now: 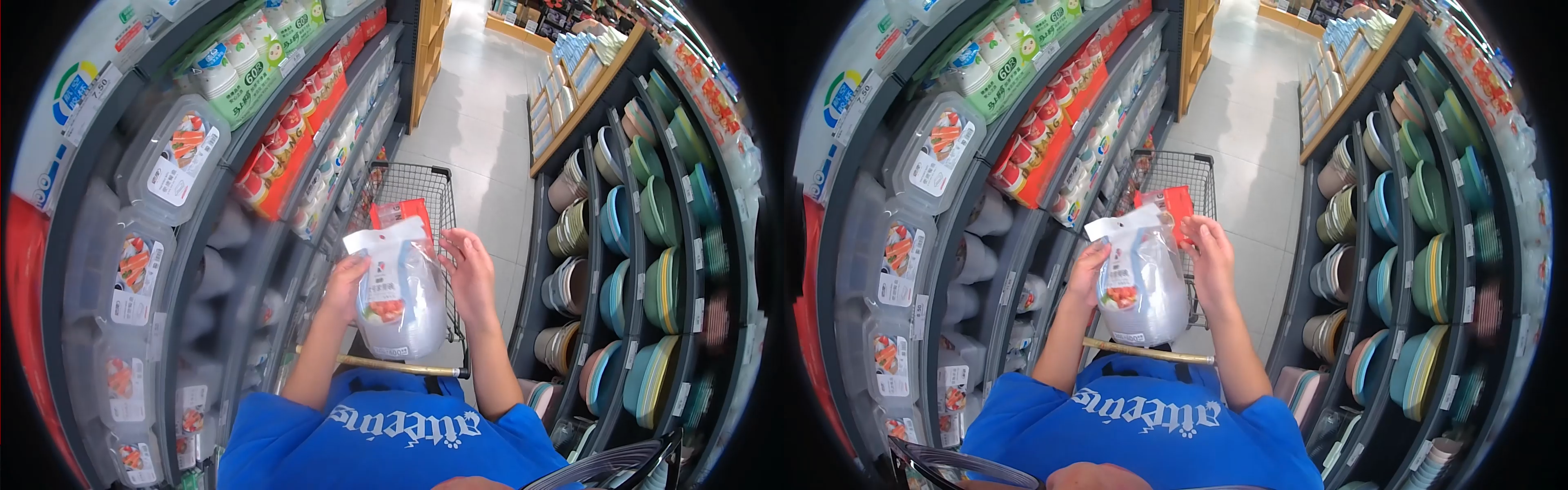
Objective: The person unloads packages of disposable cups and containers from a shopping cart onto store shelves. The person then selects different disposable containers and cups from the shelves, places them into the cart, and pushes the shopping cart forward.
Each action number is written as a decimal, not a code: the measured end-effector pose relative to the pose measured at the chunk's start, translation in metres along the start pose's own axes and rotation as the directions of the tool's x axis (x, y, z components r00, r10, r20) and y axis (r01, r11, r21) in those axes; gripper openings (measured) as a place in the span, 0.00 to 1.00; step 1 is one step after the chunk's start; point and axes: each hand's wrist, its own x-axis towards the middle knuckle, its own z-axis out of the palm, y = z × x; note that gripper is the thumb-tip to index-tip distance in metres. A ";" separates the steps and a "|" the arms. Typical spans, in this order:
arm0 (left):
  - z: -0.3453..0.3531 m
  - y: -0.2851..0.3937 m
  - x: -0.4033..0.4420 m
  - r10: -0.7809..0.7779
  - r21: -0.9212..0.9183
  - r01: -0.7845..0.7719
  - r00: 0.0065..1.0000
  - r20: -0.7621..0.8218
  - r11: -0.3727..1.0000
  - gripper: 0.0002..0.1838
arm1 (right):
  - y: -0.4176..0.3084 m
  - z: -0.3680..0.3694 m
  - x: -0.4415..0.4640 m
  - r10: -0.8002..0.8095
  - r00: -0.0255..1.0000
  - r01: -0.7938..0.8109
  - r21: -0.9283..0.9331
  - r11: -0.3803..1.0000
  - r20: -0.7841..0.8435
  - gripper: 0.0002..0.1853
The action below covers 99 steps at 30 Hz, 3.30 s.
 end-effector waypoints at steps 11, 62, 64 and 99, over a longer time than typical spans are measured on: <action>-0.017 -0.037 0.013 0.158 -0.132 -0.152 0.987 0.040 0.980 0.26 | 0.038 0.013 -0.055 0.120 0.988 -0.126 0.058 0.990 0.100 0.23; -0.019 0.053 -0.026 0.139 0.365 -0.128 0.990 -0.003 0.922 0.25 | 0.093 -0.059 -0.047 0.260 0.943 -0.303 0.221 0.927 0.206 0.26; -0.029 0.050 -0.031 0.039 0.255 -0.034 0.999 -0.016 0.966 0.24 | 0.096 -0.058 -0.045 0.213 0.964 -0.243 0.207 0.948 0.158 0.23; -0.212 0.005 0.007 0.598 0.903 0.079 0.773 0.212 -0.422 0.47 | 0.191 -0.103 -0.043 0.056 0.991 0.110 -0.970 0.217 0.125 0.20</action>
